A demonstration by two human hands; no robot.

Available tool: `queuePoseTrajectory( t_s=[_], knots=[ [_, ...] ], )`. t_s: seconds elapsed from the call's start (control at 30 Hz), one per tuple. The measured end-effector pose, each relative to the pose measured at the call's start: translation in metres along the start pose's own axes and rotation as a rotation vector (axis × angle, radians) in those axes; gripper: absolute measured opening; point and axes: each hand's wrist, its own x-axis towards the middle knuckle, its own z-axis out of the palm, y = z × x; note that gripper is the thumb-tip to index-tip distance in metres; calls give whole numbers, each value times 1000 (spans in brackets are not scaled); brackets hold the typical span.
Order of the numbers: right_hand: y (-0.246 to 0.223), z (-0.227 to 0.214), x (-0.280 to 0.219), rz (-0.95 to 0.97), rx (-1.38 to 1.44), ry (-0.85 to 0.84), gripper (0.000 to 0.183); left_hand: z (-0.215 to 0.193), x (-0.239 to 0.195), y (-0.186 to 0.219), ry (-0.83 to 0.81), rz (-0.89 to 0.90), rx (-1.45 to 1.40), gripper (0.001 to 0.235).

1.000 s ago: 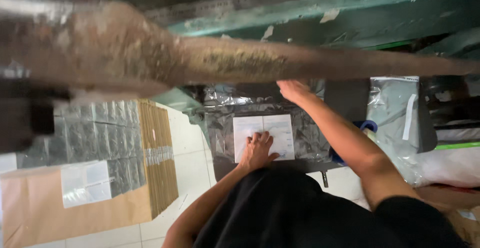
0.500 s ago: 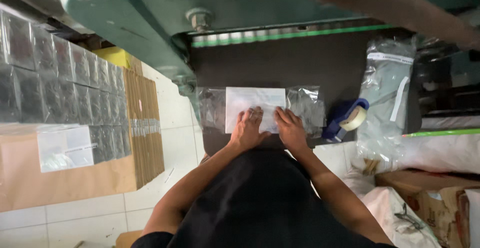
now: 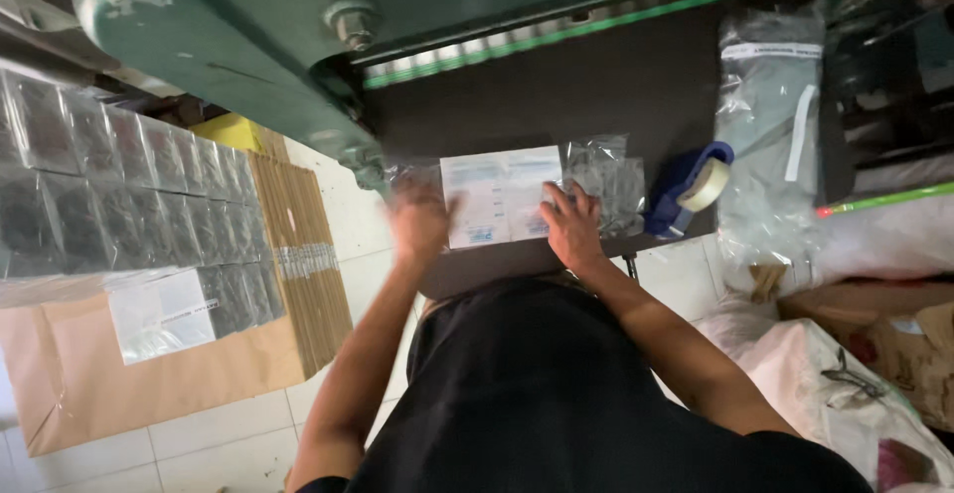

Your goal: The person places documents into clear plastic sleeves, smooths the plastic, and uses adhesive tape to seal them. They then stack the packaged documents on a table.

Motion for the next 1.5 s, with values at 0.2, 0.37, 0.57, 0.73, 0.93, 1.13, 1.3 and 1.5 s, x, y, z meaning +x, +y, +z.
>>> queuePoseTrajectory(
  t_s=[0.2,0.37,0.57,0.73,0.93,1.13,1.3,1.5],
  knots=[
    [-12,-11,9,45,9,58,15,31,-18,-25,-278,-364,15,45],
    [-11,-8,6,39,17,66,17,6,13,103,-52,232,-272,52],
    [-12,-4,-1,61,20,64,12,0,-3,115,-471,223,-98,75],
    [17,-42,-45,217,127,80,23,-7,0,111,-455,249,-206,80],
    [111,-74,-128,1065,550,187,26,-5,0,113,-471,248,-190,83],
    [140,-57,-81,1633,1399,189,36,7,-2,108,-524,272,-175,81],
    [130,-43,-83,1614,1423,602,23,5,-5,110,-523,282,-150,81],
    [71,-67,-87,1548,1417,887,51,5,-6,113,-526,258,-142,83]
  ],
)
